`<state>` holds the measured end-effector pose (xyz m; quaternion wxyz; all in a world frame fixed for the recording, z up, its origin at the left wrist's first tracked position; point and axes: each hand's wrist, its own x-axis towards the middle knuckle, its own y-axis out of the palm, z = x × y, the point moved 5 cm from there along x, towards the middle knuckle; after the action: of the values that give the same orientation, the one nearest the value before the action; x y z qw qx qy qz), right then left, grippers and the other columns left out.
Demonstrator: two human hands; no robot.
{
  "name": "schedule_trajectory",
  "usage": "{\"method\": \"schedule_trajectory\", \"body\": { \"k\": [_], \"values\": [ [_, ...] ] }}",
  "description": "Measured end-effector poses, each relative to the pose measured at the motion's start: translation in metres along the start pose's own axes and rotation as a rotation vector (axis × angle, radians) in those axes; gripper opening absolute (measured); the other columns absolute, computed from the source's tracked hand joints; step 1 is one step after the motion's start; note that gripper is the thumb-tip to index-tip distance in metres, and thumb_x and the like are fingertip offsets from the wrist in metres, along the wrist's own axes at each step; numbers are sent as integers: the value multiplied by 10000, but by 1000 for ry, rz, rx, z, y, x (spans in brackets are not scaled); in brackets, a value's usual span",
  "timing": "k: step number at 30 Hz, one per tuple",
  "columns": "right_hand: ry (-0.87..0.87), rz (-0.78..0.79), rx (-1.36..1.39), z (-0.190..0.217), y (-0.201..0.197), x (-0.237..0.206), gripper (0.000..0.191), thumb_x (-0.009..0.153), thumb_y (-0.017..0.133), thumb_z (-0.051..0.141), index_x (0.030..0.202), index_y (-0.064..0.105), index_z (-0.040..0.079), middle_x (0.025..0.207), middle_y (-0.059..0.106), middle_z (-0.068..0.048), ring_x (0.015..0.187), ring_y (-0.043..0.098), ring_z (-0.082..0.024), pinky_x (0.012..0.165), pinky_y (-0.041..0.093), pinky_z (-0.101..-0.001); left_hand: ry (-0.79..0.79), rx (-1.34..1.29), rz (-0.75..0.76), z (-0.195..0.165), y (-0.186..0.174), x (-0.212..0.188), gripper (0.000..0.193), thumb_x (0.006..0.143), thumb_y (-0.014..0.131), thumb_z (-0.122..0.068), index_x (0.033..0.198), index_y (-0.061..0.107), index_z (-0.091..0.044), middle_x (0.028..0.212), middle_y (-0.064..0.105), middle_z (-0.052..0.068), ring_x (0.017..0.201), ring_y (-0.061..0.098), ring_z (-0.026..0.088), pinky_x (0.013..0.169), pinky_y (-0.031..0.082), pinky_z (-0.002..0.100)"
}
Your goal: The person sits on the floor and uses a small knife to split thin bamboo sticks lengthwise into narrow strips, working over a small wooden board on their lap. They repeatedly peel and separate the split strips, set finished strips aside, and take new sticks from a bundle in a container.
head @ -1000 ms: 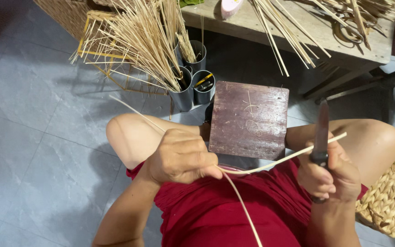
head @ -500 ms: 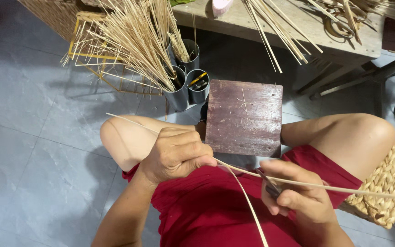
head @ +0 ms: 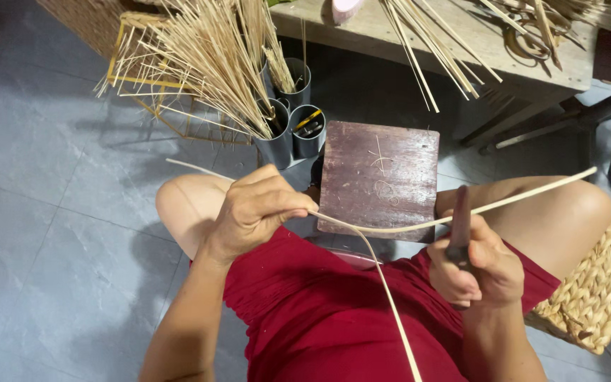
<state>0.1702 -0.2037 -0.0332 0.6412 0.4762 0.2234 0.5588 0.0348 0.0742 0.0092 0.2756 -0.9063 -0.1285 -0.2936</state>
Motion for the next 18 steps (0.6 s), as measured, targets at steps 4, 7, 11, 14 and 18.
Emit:
{"method": "schedule_trajectory", "body": {
  "k": [4, 7, 11, 14, 18],
  "values": [
    [-19, 6, 46, 4, -14, 4, 410, 1133, 474, 138, 1534, 431, 63, 724, 486, -109, 497, 400, -126, 439, 385, -270, 28, -15, 15, 7, 6, 7, 141, 888, 794, -153, 1020, 762, -115, 814, 671, -9, 754, 555, 170, 685, 454, 313],
    [-28, -24, 69, 7, -27, 9, 407, 1145, 474, 142, 1541, 422, 63, 741, 483, -100, 496, 390, -115, 437, 383, -261, 15, -15, 26, 11, 11, 12, 138, 896, 790, -152, 1025, 766, -109, 802, 660, -7, 762, 554, 170, 691, 453, 315],
    [-95, -89, -12, 10, -29, 12, 459, 1130, 501, 163, 1566, 398, 63, 719, 489, -91, 476, 403, -119, 427, 378, -264, -41, -54, 62, 15, 18, 16, 128, 895, 797, -157, 1008, 771, -103, 774, 645, 1, 738, 564, 162, 677, 467, 307],
    [-121, -64, -195, 10, -4, 4, 601, 1076, 558, 170, 1620, 357, 11, 691, 528, -76, 472, 438, -122, 423, 358, -255, -95, -57, 79, 17, 20, 18, 108, 896, 798, -143, 990, 774, -97, 750, 649, 2, 695, 571, 152, 654, 466, 304],
    [16, -252, -741, -10, 14, 0, 710, 995, 609, 235, 1607, 360, -27, 690, 571, -48, 518, 491, -100, 436, 336, -226, -102, -69, 92, 13, 27, 19, 82, 923, 782, -140, 989, 762, -94, 799, 681, 3, 712, 610, 149, 677, 490, 300]
  ]
}}
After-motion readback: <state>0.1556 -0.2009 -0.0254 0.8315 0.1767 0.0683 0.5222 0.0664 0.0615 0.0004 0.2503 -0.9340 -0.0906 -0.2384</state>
